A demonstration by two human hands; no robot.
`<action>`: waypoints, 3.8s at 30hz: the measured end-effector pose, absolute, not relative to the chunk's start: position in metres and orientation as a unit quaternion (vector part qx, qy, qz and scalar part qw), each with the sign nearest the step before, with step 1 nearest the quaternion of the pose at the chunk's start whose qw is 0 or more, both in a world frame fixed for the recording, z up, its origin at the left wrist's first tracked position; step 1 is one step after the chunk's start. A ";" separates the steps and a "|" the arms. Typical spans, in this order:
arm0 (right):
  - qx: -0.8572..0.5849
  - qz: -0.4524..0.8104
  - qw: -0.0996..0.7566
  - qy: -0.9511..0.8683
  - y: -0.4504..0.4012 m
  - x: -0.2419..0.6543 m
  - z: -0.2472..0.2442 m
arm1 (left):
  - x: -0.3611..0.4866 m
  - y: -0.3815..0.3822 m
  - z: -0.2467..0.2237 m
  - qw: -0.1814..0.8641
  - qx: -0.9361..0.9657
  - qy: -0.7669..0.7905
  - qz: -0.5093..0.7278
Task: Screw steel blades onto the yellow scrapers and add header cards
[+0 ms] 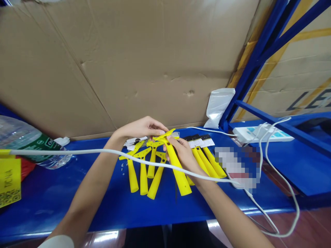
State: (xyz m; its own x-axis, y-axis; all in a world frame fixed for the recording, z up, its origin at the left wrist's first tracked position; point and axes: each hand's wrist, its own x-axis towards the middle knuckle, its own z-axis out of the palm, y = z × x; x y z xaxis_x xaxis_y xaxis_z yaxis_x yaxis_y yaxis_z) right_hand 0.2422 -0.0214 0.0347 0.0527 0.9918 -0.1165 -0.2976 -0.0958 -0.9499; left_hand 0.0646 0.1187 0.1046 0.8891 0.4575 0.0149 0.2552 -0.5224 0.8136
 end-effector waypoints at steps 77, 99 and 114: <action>-0.410 0.594 0.561 -0.406 -0.017 0.237 0.008 | 0.066 0.112 0.112 0.386 0.894 0.206 0.099; -0.439 0.553 0.567 -0.425 -0.020 0.236 0.014 | 0.062 0.103 0.122 0.310 0.919 0.232 0.079; -0.429 0.540 0.573 -0.443 -0.019 0.238 0.010 | 0.058 0.101 0.128 0.346 0.907 0.223 0.094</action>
State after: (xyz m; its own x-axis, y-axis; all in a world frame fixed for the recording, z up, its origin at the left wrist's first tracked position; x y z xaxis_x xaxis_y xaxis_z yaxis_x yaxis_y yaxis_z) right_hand 0.2378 -0.0193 0.0097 0.0241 0.9987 0.0441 -0.2379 0.0486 -0.9701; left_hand 0.0576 0.1008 0.1281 0.8831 0.4688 0.0174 0.3383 -0.6622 0.6687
